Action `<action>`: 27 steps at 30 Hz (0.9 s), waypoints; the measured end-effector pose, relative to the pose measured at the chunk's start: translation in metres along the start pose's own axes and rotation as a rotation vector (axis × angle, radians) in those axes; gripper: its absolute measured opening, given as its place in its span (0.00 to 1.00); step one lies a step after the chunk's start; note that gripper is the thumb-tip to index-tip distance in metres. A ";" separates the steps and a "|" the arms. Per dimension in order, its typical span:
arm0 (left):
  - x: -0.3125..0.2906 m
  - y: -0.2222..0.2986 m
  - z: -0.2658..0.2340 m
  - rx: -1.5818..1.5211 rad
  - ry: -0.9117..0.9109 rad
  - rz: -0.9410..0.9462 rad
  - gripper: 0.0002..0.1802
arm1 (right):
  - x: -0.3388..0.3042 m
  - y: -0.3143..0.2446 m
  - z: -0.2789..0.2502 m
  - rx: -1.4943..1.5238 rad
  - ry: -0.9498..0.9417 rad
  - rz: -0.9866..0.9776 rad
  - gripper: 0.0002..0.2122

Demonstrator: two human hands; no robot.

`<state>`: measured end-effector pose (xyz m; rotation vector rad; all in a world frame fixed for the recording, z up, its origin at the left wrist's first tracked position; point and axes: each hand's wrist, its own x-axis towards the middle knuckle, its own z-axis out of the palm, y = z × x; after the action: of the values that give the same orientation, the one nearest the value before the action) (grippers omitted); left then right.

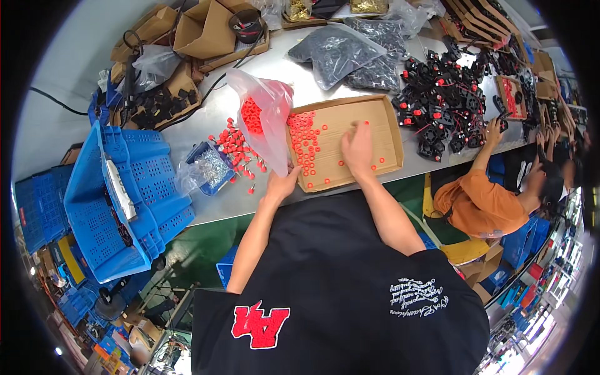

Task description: Assembling and packaging small red and black industrial components at a factory workstation.

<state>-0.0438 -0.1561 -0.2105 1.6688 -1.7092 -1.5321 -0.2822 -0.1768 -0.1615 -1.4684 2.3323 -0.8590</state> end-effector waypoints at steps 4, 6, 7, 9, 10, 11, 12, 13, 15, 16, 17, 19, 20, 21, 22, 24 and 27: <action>-0.002 0.008 -0.002 0.005 -0.047 -0.045 0.15 | -0.008 -0.002 -0.002 0.141 -0.015 -0.168 0.21; -0.003 0.013 -0.003 0.019 -0.048 -0.036 0.15 | -0.011 -0.002 -0.001 0.047 -0.253 -0.413 0.23; -0.004 0.016 -0.003 0.019 -0.006 -0.030 0.16 | -0.011 -0.002 -0.001 0.029 -0.212 -0.331 0.23; -0.005 0.021 -0.004 0.017 0.042 -0.023 0.16 | -0.011 -0.003 -0.001 -0.007 -0.133 -0.129 0.25; -0.006 0.023 -0.004 0.023 0.028 -0.037 0.16 | -0.010 -0.003 -0.002 0.011 -0.079 -0.193 0.25; -0.008 0.026 -0.005 0.063 0.029 -0.125 0.16 | -0.009 -0.005 -0.002 0.035 -0.044 -0.175 0.27; -0.008 0.028 -0.006 0.034 0.011 -0.052 0.16 | -0.008 -0.008 -0.002 0.072 0.010 -0.122 0.29; -0.009 0.031 -0.007 0.045 0.002 -0.067 0.16 | -0.009 -0.012 0.000 0.060 -0.003 -0.153 0.29; -0.010 0.034 -0.008 0.057 -0.011 -0.079 0.16 | -0.008 -0.018 0.000 -0.064 -0.137 -0.261 0.34; -0.010 0.034 -0.008 0.067 -0.016 -0.085 0.17 | -0.008 -0.019 0.000 -0.088 -0.068 -0.206 0.34; -0.011 0.034 -0.009 0.100 0.004 -0.130 0.17 | -0.006 -0.019 -0.002 -0.113 -0.148 -0.092 0.37; -0.010 0.032 -0.008 0.062 -0.020 -0.048 0.16 | -0.003 -0.017 -0.004 -0.134 -0.223 0.013 0.40; -0.010 0.030 -0.008 0.080 -0.010 -0.092 0.16 | -0.002 -0.016 -0.005 -0.093 -0.107 0.050 0.40; -0.009 0.027 -0.007 0.041 -0.017 -0.015 0.16 | -0.002 -0.017 -0.005 -0.066 0.015 0.171 0.40; -0.008 0.024 -0.006 0.064 -0.016 -0.006 0.16 | 0.000 -0.017 -0.005 -0.052 0.010 0.087 0.40; -0.006 0.019 -0.005 0.088 -0.021 0.003 0.17 | -0.001 -0.024 0.001 -0.046 -0.132 -0.001 0.39; -0.003 0.013 -0.004 0.072 -0.029 -0.001 0.17 | -0.001 -0.031 0.005 -0.032 -0.204 -0.027 0.41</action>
<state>-0.0465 -0.1583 -0.1968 1.6894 -1.7986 -1.5195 -0.2565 -0.1874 -0.1465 -1.5260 2.1914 -0.6472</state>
